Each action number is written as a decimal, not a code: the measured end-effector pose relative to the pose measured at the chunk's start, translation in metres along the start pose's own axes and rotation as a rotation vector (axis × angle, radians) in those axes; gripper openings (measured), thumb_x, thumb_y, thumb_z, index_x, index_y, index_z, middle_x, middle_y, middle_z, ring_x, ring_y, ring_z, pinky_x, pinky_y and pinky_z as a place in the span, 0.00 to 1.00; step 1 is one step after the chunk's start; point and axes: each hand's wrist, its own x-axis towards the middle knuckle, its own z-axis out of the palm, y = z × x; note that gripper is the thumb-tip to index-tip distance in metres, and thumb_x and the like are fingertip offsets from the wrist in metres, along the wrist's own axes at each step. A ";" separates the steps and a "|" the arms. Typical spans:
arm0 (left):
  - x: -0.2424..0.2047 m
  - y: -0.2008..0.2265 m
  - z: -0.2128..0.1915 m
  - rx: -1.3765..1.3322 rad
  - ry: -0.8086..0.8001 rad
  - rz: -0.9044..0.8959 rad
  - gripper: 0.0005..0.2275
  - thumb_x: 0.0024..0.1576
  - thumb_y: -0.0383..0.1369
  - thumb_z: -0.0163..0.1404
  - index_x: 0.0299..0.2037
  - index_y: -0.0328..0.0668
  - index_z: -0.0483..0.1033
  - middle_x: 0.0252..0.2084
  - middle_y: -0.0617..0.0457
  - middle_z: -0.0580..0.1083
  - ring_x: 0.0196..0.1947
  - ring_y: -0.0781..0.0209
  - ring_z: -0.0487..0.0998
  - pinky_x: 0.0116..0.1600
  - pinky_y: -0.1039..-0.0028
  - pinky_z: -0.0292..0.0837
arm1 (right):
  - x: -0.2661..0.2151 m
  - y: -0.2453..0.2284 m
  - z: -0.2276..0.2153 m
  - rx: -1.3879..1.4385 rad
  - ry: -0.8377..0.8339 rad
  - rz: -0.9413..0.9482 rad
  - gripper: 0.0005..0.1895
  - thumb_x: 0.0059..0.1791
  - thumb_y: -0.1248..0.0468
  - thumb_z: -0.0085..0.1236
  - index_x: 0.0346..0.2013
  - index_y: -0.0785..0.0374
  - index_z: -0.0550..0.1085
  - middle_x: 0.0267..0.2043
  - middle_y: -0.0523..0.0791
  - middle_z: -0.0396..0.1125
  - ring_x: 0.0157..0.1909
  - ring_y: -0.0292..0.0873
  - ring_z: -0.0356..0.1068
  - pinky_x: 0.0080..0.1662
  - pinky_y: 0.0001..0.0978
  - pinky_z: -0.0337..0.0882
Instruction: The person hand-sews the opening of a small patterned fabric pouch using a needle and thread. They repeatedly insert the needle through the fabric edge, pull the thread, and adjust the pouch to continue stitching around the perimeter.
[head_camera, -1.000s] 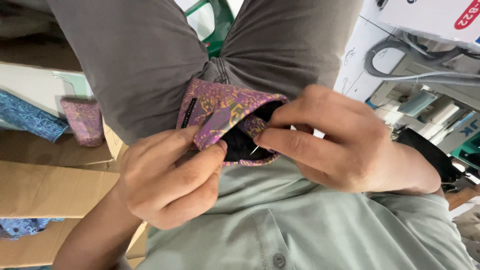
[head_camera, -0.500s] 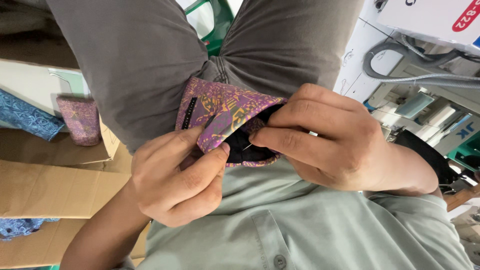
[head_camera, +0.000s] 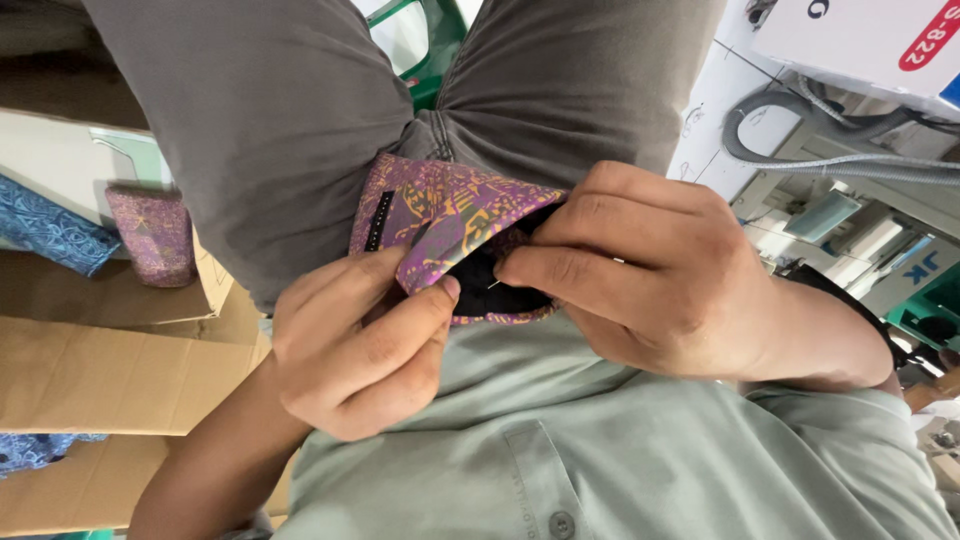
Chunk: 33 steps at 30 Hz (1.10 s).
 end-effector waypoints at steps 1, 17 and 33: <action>-0.001 0.000 0.001 0.001 0.009 -0.005 0.09 0.45 0.18 0.60 0.26 0.33 0.70 0.37 0.43 0.75 0.29 0.44 0.79 0.31 0.65 0.77 | 0.000 -0.001 -0.001 -0.014 -0.005 -0.003 0.19 0.32 0.77 0.67 0.38 0.73 0.78 0.35 0.50 0.69 0.35 0.50 0.70 0.34 0.39 0.71; -0.013 0.001 0.006 -0.102 0.048 -0.105 0.09 0.53 0.16 0.65 0.33 0.27 0.74 0.44 0.39 0.75 0.36 0.46 0.81 0.38 0.66 0.79 | -0.007 0.003 0.007 0.053 0.012 0.237 0.13 0.39 0.69 0.75 0.35 0.62 0.80 0.29 0.39 0.71 0.34 0.43 0.61 0.41 0.39 0.56; -0.022 0.002 0.010 -0.111 0.029 -0.129 0.09 0.53 0.17 0.65 0.34 0.27 0.75 0.42 0.40 0.76 0.38 0.45 0.81 0.39 0.65 0.80 | -0.003 -0.005 -0.015 -0.128 -0.048 0.095 0.12 0.39 0.71 0.73 0.34 0.67 0.80 0.36 0.48 0.66 0.33 0.48 0.61 0.32 0.37 0.64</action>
